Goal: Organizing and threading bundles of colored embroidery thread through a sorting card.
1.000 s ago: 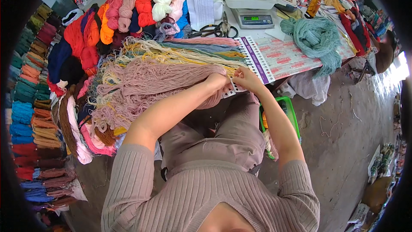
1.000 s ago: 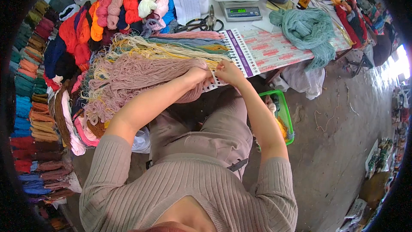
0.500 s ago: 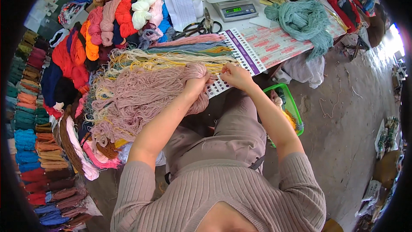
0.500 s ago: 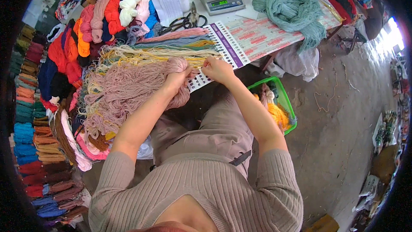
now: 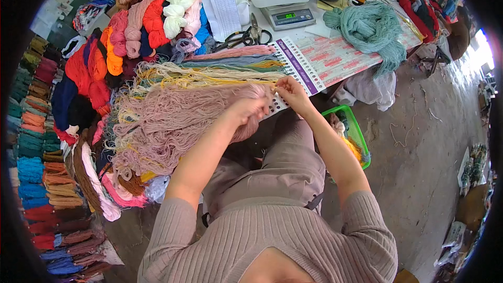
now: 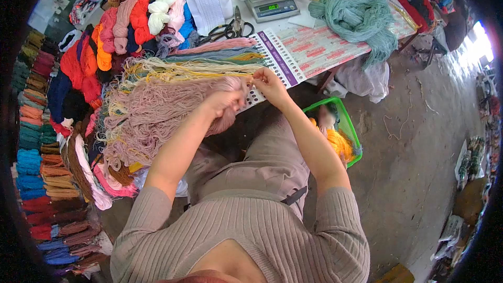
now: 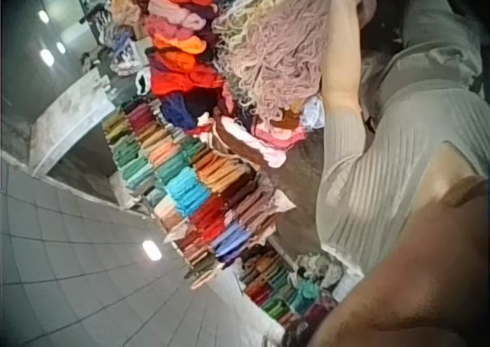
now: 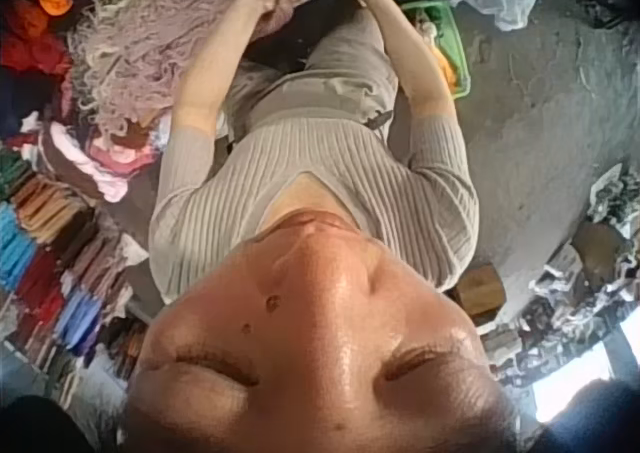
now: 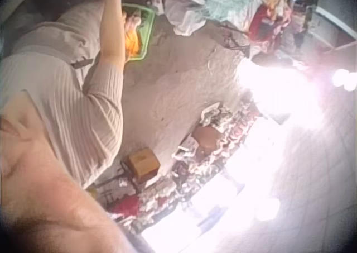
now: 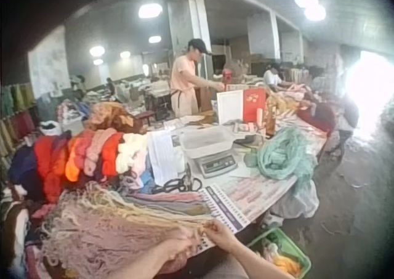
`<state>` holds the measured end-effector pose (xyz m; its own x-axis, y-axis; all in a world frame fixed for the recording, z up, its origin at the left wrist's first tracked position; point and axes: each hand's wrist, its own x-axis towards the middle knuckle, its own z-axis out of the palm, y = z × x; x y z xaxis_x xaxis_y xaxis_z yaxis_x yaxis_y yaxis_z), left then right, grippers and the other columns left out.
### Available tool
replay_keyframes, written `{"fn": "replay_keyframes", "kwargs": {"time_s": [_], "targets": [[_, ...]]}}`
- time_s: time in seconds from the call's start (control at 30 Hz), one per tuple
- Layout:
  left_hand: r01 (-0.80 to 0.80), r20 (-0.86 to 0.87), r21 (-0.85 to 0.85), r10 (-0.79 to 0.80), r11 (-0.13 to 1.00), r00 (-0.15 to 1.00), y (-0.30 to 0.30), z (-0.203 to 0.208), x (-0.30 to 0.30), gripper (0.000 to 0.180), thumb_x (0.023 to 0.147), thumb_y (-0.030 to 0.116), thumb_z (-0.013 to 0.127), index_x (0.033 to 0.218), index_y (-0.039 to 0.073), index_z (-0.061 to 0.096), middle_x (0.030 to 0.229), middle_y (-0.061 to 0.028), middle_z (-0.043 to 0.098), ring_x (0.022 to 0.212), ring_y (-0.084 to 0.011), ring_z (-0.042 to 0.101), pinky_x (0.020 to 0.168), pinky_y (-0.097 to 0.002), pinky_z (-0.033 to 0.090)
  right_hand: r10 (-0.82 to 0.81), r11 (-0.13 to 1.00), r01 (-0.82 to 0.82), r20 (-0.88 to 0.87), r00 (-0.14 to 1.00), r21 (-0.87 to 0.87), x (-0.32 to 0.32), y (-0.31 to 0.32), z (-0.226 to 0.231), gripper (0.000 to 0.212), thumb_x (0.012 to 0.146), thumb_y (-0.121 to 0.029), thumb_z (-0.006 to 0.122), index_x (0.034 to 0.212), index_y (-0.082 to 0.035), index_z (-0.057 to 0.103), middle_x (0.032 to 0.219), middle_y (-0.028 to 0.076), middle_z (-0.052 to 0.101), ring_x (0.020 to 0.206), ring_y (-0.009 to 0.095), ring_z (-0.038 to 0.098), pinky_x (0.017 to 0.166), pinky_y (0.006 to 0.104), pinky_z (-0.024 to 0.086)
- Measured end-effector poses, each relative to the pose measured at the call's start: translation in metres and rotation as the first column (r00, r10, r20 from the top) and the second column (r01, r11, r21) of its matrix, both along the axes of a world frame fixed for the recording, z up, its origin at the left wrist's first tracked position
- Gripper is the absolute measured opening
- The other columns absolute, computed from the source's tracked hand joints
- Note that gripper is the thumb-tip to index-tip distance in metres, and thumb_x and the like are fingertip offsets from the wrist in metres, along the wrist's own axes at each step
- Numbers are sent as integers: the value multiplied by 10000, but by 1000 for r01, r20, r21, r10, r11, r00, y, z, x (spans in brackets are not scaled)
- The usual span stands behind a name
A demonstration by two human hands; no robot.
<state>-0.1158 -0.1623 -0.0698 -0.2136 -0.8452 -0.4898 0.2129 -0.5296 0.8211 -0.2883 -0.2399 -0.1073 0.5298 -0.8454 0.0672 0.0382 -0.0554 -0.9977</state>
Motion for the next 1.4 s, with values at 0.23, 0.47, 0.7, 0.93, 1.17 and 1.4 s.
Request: {"fn": "replay_keyframes", "kwargs": {"time_s": [0.23, 0.47, 0.7, 0.93, 1.17, 1.4], "targets": [[-248, 442, -231, 328, 941, 835, 7, 1, 0, 259, 923, 283, 529, 787, 70, 590, 579, 13, 503, 409, -75, 391, 390, -225, 320, -198, 874, -122, -574, 794, -470, 7, 23, 25, 259, 770, -354, 640, 944, -164, 630, 886, 41, 626, 802, 275, 619, 680, 379, 478], [-481, -429, -348, 320, 804, 845, 58, 99, 36, 110, 882, 120, 578, 909, 17, 604, 994, -155, 640, 431, -30, 419, 379, -174, 361, -208, 869, -145, -615, 760, -473, 5, 22, 22, 227, 772, -333, 628, 933, -174, 639, 887, 27, 621, 810, 264, 618, 665, 384, 478], [-690, 254, -658, 951, 303, 176, 91, 107, 69, 182, 891, 241, 600, 985, 88, 625, 1089, -96, 597, 649, -52, 517, 577, -200, 426, -212, 874, -90, -540, 814, -477, 1, 22, 19, 203, 782, -316, 605, 875, -135, 607, 847, 39, 625, 756, 291, 614, 633, 409, 481], [254, 684, -728, 696, 637, 218, 29, 21, 2, 543, 800, 143, 632, 1278, -24, 435, 881, -97, 581, 856, -209, 535, 817, -332, 428, -329, 906, 190, -348, 878, -377, 2, 17, 3, 129, 721, -89, 597, 808, -24, 528, 687, 108, 573, 616, 209, 562, 581, 322, 458], [540, 835, -468, 550, 700, 10, 33, 34, 19, 502, 803, 62, 538, 1283, -35, 430, 881, -138, 597, 859, -250, 567, 800, -335, 453, -280, 851, -12, -473, 836, -525, 4, 25, 10, 265, 701, -231, 596, 910, -78, 539, 799, 118, 605, 713, 319, 606, 631, 415, 468], [225, 688, -725, 673, 651, 270, 32, 31, 31, 632, 792, 40, 620, 1355, -11, 337, 798, -70, 552, 816, -177, 532, 789, -294, 430, -266, 825, -141, -596, 758, -547, 7, 28, 26, 346, 689, -289, 593, 977, -105, 545, 891, 65, 561, 785, 276, 591, 667, 392, 458]]}}
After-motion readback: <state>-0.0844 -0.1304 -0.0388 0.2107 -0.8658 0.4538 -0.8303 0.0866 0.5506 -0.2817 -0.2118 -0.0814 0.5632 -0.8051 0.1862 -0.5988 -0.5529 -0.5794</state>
